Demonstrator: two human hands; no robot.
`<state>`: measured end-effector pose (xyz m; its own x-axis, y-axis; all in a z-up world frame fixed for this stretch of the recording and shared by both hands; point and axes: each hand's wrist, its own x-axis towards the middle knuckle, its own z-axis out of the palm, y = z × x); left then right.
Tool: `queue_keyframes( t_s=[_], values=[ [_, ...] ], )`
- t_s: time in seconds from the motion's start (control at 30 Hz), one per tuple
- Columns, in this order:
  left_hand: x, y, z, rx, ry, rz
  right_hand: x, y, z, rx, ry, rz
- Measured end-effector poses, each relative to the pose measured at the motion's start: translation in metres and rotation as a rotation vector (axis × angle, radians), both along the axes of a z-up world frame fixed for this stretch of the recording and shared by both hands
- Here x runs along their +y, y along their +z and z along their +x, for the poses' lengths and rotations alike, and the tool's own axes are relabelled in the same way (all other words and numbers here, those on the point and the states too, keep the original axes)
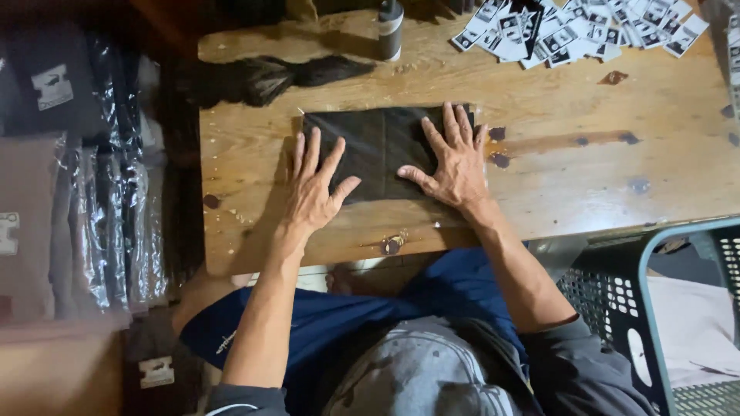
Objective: Using a lint roller to clean black pants, folding them, and placing them into a plastic packaging bag.
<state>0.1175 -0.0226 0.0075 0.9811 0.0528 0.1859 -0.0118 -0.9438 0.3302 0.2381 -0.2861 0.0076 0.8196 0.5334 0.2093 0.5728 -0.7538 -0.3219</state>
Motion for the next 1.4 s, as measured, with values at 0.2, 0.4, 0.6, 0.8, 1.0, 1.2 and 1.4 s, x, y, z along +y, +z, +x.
queue_keyframes(
  t_s=[0.2, 0.4, 0.6, 0.8, 1.0, 1.2, 1.4],
  values=[
    [0.002, 0.011, -0.007, 0.035, 0.027, 0.067, -0.005, 0.001, 0.002, -0.048, 0.115, -0.024],
    [0.000, 0.018, -0.009, 0.037, 0.032, 0.096, -0.039, 0.002, -0.001, 0.004, 0.135, -0.214],
    [-0.010, 0.035, -0.007, 0.208, 0.107, 0.041, -0.043, 0.004, 0.000, 0.060, 0.122, -0.262],
    [-0.039, 0.037, 0.010, 0.110, -0.019, 0.051, -0.047, -0.001, 0.001, 0.067, 0.141, -0.123],
    [-0.043, 0.044, 0.012, 0.256, -0.109, 0.111, -0.048, -0.014, 0.025, -0.054, -0.072, 0.414],
    [-0.054, 0.054, 0.017, 0.256, -0.142, 0.110, -0.052, -0.068, 0.068, 0.205, -0.442, 0.434],
    [-0.072, 0.030, 0.020, 0.218, -0.249, 0.080, -0.048, -0.040, 0.045, 0.271, -0.414, 0.571]
  ],
)
